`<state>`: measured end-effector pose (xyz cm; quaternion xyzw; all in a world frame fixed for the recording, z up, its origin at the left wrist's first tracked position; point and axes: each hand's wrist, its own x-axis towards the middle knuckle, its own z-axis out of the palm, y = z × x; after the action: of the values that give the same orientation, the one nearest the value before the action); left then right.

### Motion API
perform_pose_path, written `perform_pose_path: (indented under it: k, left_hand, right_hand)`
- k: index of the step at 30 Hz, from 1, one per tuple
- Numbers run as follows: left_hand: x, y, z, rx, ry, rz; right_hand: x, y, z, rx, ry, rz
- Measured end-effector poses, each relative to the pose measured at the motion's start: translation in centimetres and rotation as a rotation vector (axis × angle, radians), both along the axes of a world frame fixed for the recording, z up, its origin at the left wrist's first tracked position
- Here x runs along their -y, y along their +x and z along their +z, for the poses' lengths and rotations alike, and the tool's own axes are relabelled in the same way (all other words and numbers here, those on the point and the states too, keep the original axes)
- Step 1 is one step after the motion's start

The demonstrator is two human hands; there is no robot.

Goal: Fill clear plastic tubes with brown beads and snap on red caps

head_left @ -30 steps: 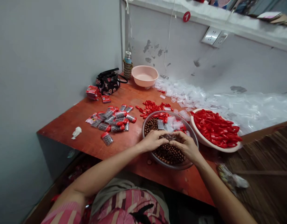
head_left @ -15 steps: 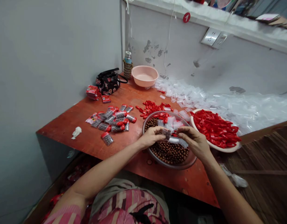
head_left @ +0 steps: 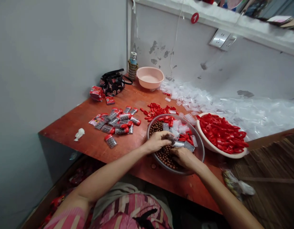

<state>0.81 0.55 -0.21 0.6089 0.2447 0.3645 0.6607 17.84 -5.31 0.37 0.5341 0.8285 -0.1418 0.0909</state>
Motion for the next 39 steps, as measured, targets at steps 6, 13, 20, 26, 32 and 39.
perform_pose_path:
  k: [6,13,20,26,32,39]
  left_hand:
    - [0.0,0.1,-0.2,-0.039,0.054,0.006]
    - [0.2,-0.1,-0.4,-0.138,0.222,0.033]
    - [0.2,-0.2,-0.3,-0.165,0.223,0.074]
    - [0.4,-0.3,0.1,-0.151,0.262,0.076]
    - [0.6,-0.3,0.3,-0.217,0.302,0.073]
    - [0.5,-0.3,0.2,-0.198,0.282,0.067]
  right_hand:
    - [-0.1,2.5,1.6,-0.472,0.107,-0.313]
    - [-0.7,1.4,5.0,-0.740,0.285,-0.395]
    - [0.3,2.8,4.7,-0.722,0.336,-0.485]
    - [2.1,5.1,3.8,-0.521,0.022,-0.363]
    - [-0.2,6.4,2.3,-0.138,0.360,-0.315]
    - [-3.4,4.0,1.0,0.276,0.377,-0.101]
